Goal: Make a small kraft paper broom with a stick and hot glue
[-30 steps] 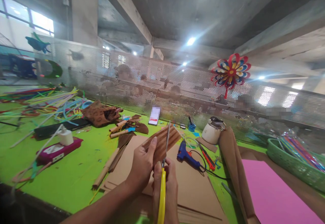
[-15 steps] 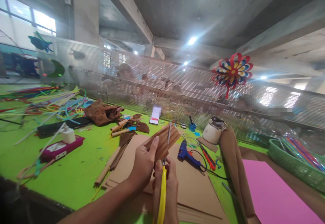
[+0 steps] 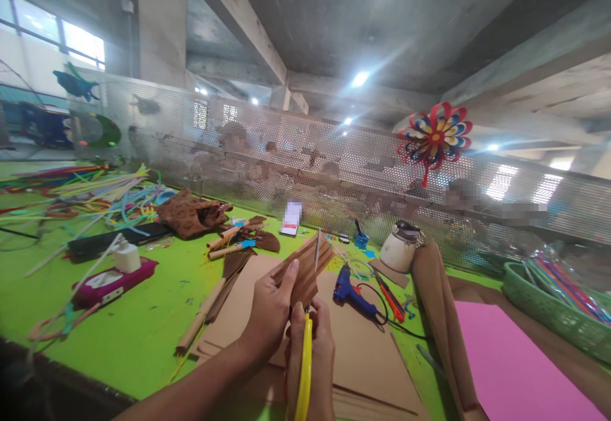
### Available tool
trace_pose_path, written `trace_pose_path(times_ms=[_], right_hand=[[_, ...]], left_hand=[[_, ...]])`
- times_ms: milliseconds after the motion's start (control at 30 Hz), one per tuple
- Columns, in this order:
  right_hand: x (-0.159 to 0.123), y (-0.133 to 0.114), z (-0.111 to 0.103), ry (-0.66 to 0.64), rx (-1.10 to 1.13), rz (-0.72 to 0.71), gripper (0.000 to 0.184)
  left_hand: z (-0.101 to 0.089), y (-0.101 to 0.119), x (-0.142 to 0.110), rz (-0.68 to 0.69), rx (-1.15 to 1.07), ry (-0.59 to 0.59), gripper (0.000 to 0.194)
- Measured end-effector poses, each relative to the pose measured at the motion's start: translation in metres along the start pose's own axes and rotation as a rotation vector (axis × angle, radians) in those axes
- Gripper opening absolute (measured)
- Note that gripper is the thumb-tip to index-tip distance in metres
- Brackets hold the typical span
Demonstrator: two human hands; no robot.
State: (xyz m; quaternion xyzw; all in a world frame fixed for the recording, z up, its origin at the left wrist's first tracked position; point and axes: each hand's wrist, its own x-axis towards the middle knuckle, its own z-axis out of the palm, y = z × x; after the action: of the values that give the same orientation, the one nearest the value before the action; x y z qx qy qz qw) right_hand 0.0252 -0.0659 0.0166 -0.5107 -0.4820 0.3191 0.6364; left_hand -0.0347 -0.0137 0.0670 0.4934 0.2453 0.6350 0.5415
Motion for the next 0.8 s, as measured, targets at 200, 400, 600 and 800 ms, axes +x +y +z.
trace_pose_path(times_ms=[200, 400, 600, 800], right_hand=[[0.0025, -0.0053, -0.0025, 0.002, -0.002, -0.008, 0.029], [0.0008, -0.0067, -0.0029, -0.001, -0.002, -0.015, 0.029], [0.0004, -0.0050, -0.0017, 0.016, 0.016, -0.008, 0.029], [0.0079, 0.0026, -0.0040, 0.071, 0.048, 0.022, 0.028]], left_hand=[[0.0001, 0.0012, -0.0013, -0.016, -0.008, 0.000, 0.038], [0.0001, 0.0021, -0.0013, -0.006, -0.067, -0.026, 0.037], [-0.0003, 0.0013, -0.0003, -0.055, -0.121, -0.017, 0.038], [-0.0025, -0.0012, 0.0018, -0.060, -0.060, 0.021, 0.043]])
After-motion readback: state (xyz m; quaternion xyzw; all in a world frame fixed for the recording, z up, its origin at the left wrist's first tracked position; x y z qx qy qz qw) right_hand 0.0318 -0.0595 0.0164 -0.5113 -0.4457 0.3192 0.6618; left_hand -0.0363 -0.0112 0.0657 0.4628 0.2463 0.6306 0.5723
